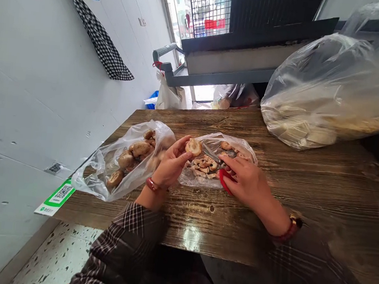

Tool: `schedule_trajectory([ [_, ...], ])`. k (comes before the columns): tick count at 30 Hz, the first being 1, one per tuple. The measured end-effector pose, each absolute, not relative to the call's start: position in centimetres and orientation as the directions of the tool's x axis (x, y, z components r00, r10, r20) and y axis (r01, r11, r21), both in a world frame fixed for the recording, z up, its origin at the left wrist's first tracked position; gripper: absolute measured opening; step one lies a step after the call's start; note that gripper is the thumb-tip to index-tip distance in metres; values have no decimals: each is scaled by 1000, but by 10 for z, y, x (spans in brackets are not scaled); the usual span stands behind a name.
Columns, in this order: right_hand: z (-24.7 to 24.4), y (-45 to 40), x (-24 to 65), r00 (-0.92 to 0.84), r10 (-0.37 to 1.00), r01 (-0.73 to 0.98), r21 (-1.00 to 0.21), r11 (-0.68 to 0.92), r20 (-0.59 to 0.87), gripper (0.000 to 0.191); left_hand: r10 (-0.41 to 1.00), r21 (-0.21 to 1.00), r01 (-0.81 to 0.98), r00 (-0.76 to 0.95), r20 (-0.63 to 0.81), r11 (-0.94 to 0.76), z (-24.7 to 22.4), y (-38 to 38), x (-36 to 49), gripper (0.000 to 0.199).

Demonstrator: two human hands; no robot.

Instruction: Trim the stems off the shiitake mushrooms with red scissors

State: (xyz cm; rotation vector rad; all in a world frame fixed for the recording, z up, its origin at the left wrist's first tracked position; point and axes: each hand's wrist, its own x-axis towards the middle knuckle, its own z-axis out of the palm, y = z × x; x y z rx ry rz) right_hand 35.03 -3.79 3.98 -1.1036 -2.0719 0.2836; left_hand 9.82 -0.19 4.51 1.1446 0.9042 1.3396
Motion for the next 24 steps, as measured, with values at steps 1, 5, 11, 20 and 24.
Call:
schedule_trajectory([
  [1, 40, -39, 351, -367, 782, 656, -456, 602, 503, 41, 992, 961, -262, 64, 110, -90, 41, -3, 97, 56],
  [5, 40, -43, 351, -437, 768, 742, -295, 602, 467, 41, 995, 957, -282, 48, 88, -71, 34, -7, 94, 58],
  [11, 37, -44, 351, -473, 726, 760, -187, 623, 500, 37, 989, 975, -187, 67, 134, -119, 33, -12, 97, 59],
  [20, 32, -43, 350, -442, 778, 785, -227, 576, 447, 39, 962, 969, -78, 125, 242, -234, 28, -14, 103, 59],
  [24, 32, -43, 350, -433, 797, 757, -311, 575, 421, 40, 967, 971, -104, 120, 227, -215, 26, -15, 106, 60],
])
